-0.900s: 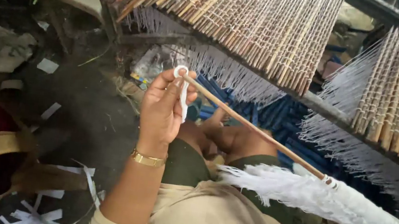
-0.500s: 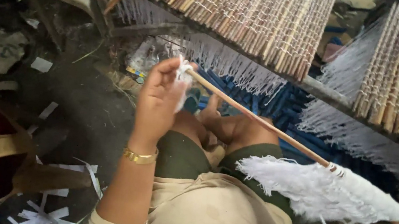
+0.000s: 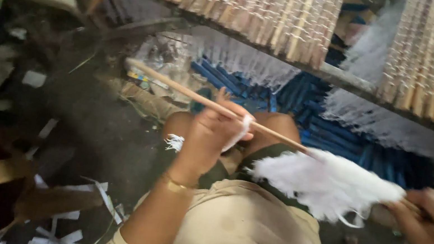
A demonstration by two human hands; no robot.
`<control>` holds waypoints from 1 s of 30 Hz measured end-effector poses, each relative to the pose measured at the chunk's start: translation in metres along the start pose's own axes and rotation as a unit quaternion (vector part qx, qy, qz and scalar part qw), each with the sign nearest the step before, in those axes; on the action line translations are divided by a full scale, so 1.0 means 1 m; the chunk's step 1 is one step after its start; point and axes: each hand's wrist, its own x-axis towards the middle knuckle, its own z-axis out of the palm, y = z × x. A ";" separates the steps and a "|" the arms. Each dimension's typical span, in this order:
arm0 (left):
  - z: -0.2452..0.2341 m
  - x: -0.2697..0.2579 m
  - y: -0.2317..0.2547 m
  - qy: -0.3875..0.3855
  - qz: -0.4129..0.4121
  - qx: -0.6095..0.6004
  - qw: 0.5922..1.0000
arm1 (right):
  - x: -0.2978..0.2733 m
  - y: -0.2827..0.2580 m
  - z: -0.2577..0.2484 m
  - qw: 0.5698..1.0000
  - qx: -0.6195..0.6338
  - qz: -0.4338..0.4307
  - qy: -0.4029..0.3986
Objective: Tying multiple white strings onto a wooden rod, likely for the production of blinds or mats.
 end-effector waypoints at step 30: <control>-0.029 0.001 0.058 0.321 0.349 -0.012 0.880 | 0.011 -0.051 0.023 0.999 -0.030 -0.035 0.028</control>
